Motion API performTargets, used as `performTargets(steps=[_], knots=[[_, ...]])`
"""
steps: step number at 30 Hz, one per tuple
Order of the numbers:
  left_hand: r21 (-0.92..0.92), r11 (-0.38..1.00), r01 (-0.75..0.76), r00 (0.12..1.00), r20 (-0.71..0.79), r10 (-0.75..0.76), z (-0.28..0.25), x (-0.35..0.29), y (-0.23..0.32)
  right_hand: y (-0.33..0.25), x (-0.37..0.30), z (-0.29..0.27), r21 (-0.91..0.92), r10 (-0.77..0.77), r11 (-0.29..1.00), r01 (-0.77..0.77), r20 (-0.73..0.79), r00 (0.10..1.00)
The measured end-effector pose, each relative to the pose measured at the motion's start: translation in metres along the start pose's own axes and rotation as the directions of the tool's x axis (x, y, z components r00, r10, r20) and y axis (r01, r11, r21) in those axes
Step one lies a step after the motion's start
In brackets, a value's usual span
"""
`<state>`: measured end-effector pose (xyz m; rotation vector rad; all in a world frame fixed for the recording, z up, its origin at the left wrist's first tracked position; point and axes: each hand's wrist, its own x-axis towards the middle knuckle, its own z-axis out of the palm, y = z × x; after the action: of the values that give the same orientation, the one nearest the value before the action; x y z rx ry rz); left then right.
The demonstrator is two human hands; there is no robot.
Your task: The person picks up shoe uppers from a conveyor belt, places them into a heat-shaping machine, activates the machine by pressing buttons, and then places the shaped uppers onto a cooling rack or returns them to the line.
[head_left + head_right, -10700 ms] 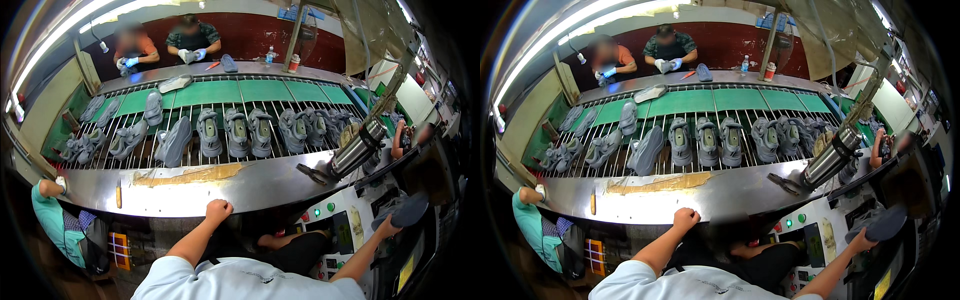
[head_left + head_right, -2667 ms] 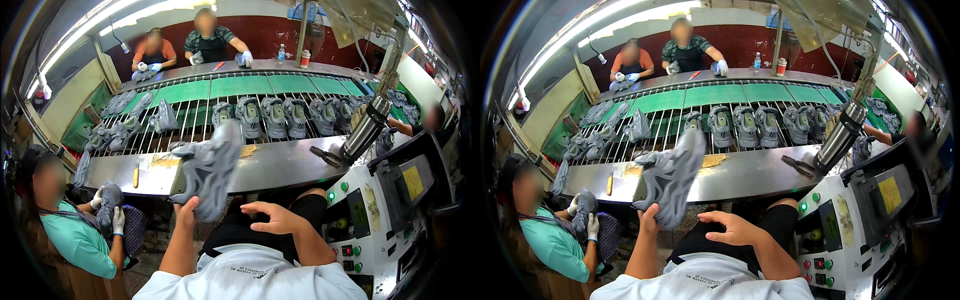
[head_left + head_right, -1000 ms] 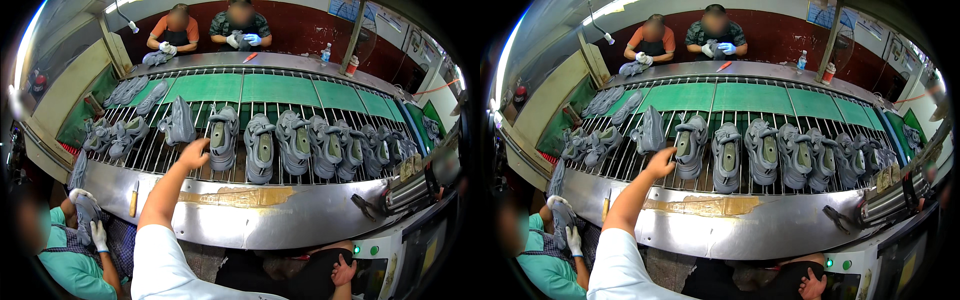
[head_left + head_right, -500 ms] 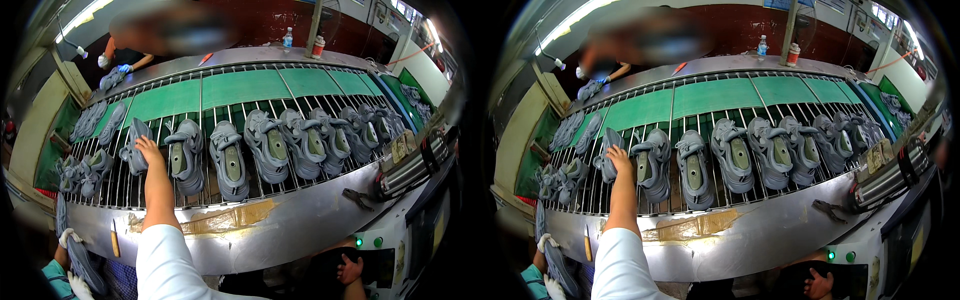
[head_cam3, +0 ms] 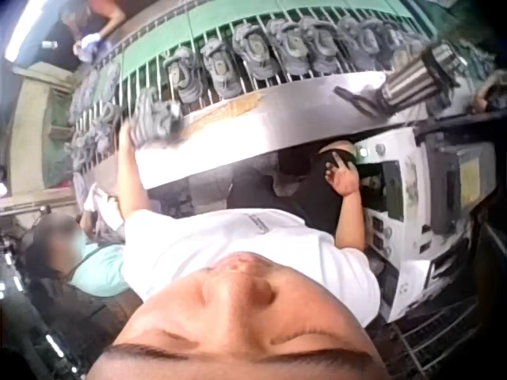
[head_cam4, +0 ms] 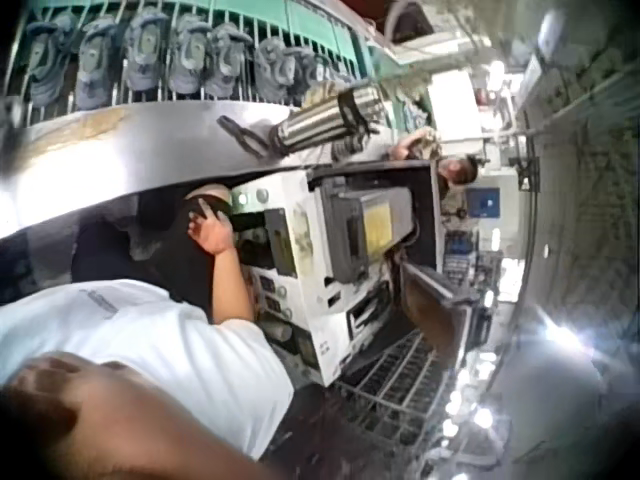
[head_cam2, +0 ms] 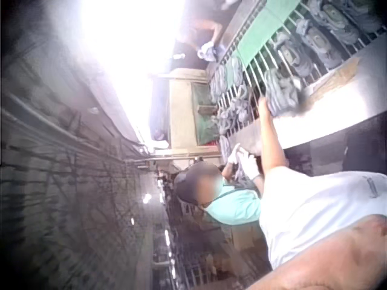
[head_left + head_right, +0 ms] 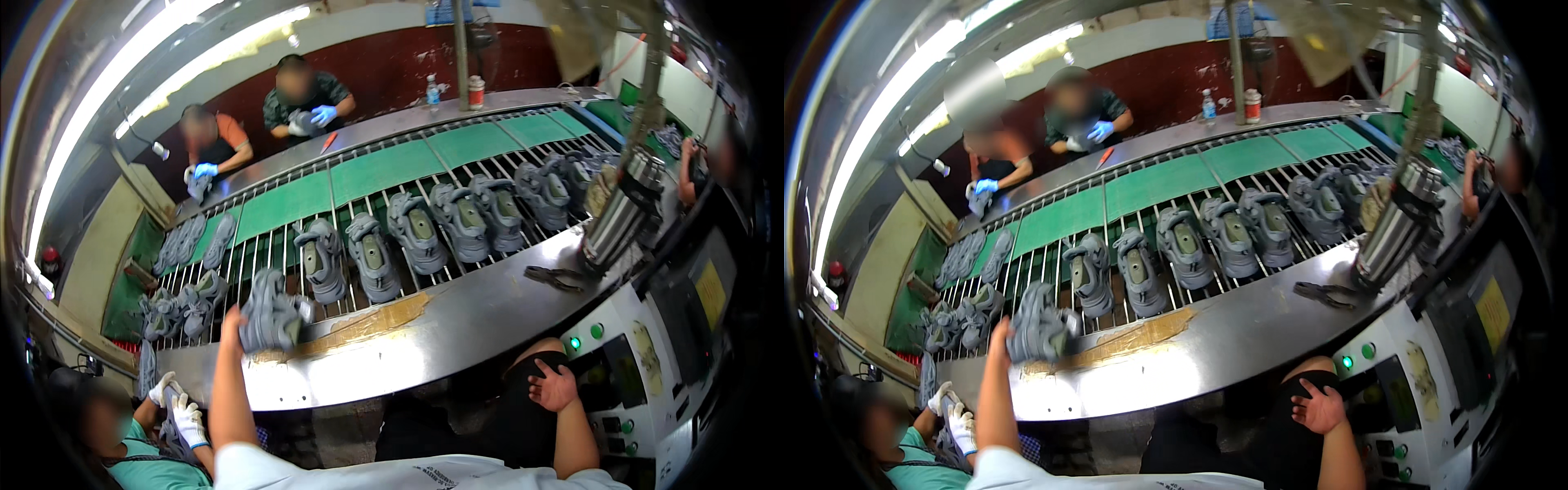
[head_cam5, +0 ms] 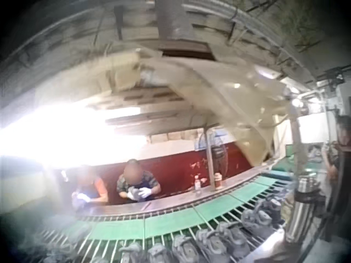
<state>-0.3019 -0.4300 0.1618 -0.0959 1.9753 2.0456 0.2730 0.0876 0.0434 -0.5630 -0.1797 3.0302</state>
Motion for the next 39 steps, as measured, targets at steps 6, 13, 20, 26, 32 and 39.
performTargets(steps=[6,13,20,26,32,39], knots=[[-0.690,0.722,0.054,0.998,0.020,-0.055,0.058,-0.225,-0.121,0.026,-0.006,0.030,-0.539,0.015,0.840,-0.069,-0.105,0.994],[-0.717,0.594,0.366,0.844,0.525,0.114,0.189,-0.263,-0.145,0.024,-0.010,0.096,-0.932,-0.086,0.361,0.042,0.012,0.996],[-0.250,0.657,0.711,0.110,0.963,0.248,0.368,-0.362,-0.018,0.040,-0.037,0.165,-0.346,-0.231,0.688,0.638,0.729,0.644],[-0.054,0.823,-0.565,-0.023,0.998,0.050,0.451,-0.378,-0.098,0.021,-0.158,0.098,0.016,-0.878,0.345,0.938,0.357,0.317],[0.003,0.779,-0.627,0.016,1.000,0.009,0.458,-0.392,-0.178,0.042,-0.322,0.041,-0.105,-1.000,-0.026,0.994,0.018,-0.024],[0.231,0.699,-0.677,0.542,0.799,0.260,0.474,-0.282,-0.210,-0.013,-0.523,0.011,-0.827,-0.780,-0.355,0.436,0.006,-0.625]])
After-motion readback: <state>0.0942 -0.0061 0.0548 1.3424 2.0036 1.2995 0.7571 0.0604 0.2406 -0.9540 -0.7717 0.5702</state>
